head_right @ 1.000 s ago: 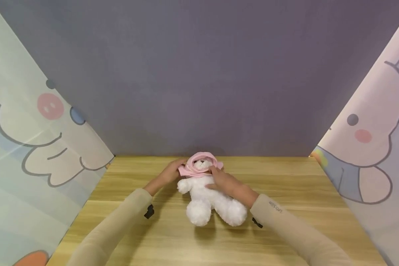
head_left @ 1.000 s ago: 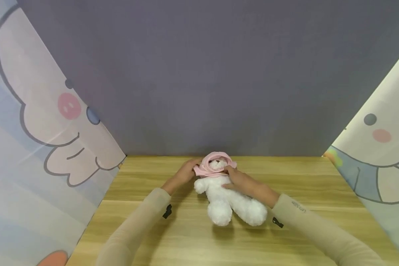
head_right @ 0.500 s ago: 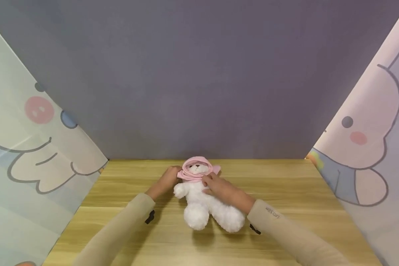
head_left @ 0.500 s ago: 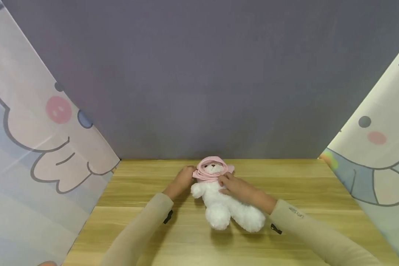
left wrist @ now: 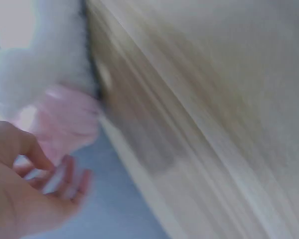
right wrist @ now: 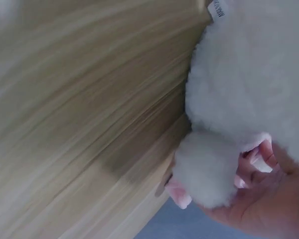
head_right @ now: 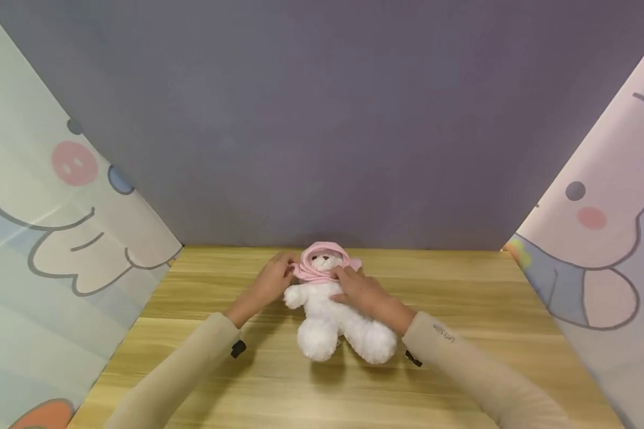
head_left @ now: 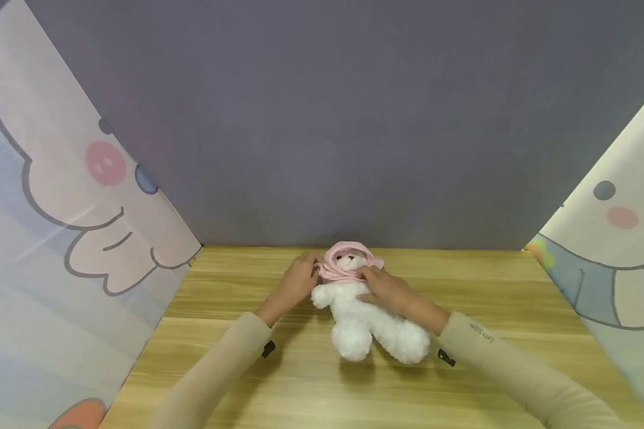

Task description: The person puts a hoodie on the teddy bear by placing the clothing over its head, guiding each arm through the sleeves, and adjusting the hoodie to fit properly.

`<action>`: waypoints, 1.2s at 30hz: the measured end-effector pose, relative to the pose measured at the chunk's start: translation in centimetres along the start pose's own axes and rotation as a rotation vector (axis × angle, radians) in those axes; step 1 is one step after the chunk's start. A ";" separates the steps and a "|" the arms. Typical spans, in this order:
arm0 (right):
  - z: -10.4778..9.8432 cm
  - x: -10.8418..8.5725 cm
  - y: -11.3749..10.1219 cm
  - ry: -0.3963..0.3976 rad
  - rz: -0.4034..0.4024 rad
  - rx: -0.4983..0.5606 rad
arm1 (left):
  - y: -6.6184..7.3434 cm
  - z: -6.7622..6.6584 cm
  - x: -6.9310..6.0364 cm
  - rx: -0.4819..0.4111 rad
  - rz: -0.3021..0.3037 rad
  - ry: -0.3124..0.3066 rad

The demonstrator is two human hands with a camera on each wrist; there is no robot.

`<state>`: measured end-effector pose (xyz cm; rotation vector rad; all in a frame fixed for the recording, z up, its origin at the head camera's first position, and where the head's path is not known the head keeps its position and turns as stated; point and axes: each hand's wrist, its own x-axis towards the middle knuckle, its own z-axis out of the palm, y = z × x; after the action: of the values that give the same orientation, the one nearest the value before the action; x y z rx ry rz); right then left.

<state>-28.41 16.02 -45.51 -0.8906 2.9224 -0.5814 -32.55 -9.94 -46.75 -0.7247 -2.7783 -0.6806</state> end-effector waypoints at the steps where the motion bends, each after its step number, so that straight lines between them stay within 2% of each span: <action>1: 0.1 0.0 0.0 0.015 -0.001 -0.012 | 0.5 -0.2 -0.3 -0.008 0.042 0.036; 3: 0.2 -0.1 0.0 0.050 -0.011 -0.037 | 1.5 -0.5 -0.9 0.000 0.147 0.071; 5: 0.1 -0.1 -0.1 0.076 -0.039 -0.044 | 2.2 -0.6 -1.4 0.019 0.221 0.033; 7: 0.1 0.0 -0.1 0.087 -0.070 -0.034 | 2.5 -0.5 -1.6 0.012 0.246 -0.027; 11: -0.1 0.4 -0.1 0.120 -0.113 0.001 | 2.8 -0.5 -1.6 -0.047 0.201 -0.147; 13: -0.2 0.8 0.0 0.142 -0.124 0.025 | 2.5 -0.4 -1.4 -0.075 0.184 -0.161; 17: -0.2 1.4 -0.2 0.171 -0.163 0.073 | 1.6 -0.3 -1.4 -0.194 0.125 -0.192; 20: 0.2 1.5 -0.4 0.154 -0.200 0.084 | 1.0 0.0 -1.7 -0.257 0.088 -0.214; 22: 0.5 1.4 -0.4 0.137 -0.194 0.093 | 0.7 0.3 -1.9 -0.277 0.089 -0.231; 24: 0.8 1.2 -0.4 0.135 -0.168 0.103 | 0.6 0.6 -2.1 -0.284 0.106 -0.230; 29: 1.0 0.8 0.0 0.191 -0.121 0.135 | 1.0 0.8 -2.3 -0.303 0.154 -0.183; 34: 1.0 0.1 0.2 0.174 -0.122 0.191 | 1.3 1.0 -2.7 -0.335 0.118 -0.194; 36: 1.1 0.0 0.3 0.175 -0.128 0.188 | 1.5 1.0 -2.7 -0.355 0.097 -0.171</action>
<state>-28.38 15.90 -46.61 -1.0568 2.9089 -0.9714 -29.49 -9.41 -47.89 -1.0208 -2.7778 -1.1600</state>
